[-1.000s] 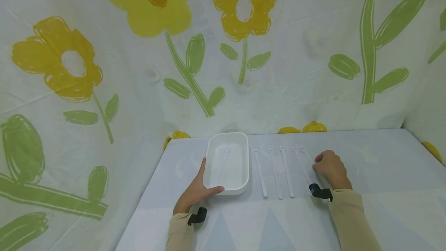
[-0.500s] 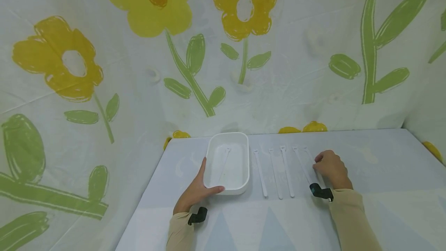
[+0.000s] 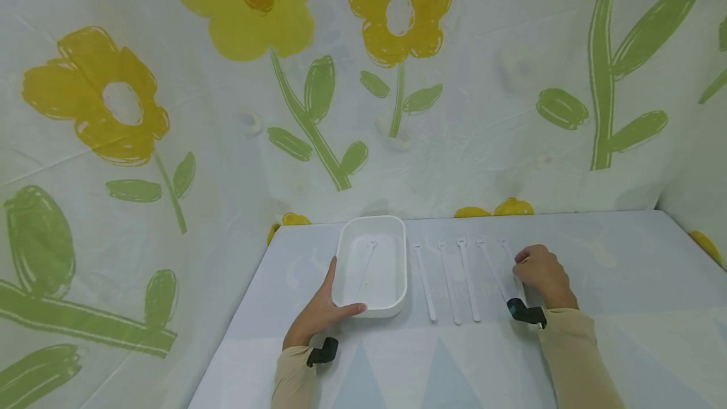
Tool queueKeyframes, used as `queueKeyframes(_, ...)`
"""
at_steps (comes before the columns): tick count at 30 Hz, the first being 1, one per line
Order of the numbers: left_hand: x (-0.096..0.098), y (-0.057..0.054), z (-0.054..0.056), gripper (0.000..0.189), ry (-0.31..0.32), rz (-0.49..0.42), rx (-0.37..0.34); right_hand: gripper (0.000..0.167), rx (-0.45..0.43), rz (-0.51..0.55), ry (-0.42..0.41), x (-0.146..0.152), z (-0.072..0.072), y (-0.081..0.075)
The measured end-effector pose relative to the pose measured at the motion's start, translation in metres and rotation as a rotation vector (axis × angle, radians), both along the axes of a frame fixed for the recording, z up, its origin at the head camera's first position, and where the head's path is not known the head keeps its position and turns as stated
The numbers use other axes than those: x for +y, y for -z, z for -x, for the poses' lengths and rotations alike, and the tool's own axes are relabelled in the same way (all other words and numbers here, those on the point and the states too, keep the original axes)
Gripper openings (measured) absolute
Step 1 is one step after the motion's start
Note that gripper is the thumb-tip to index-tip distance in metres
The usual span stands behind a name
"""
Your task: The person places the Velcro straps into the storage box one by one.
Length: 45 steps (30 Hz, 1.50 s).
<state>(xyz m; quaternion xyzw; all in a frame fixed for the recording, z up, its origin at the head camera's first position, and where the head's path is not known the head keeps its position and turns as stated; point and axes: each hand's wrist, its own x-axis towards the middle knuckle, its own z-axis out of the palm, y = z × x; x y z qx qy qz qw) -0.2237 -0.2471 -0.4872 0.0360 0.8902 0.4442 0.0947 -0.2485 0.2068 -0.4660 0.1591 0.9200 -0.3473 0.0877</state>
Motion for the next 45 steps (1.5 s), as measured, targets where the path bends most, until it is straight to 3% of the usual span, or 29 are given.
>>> queueKeyframes(33, -0.0016, 0.0001, 0.0007, 0.135, 0.008, 0.015, 0.005, 0.039, 0.052, 0.05, -0.05, 0.0087, 0.0034, 0.0034)
queueKeyframes(45, -0.0017, 0.0006, 0.001, 0.137, 0.013, 0.016, 0.006, 0.042, 0.047, 0.136, -0.025, 0.0063, 0.0042, 0.0011)
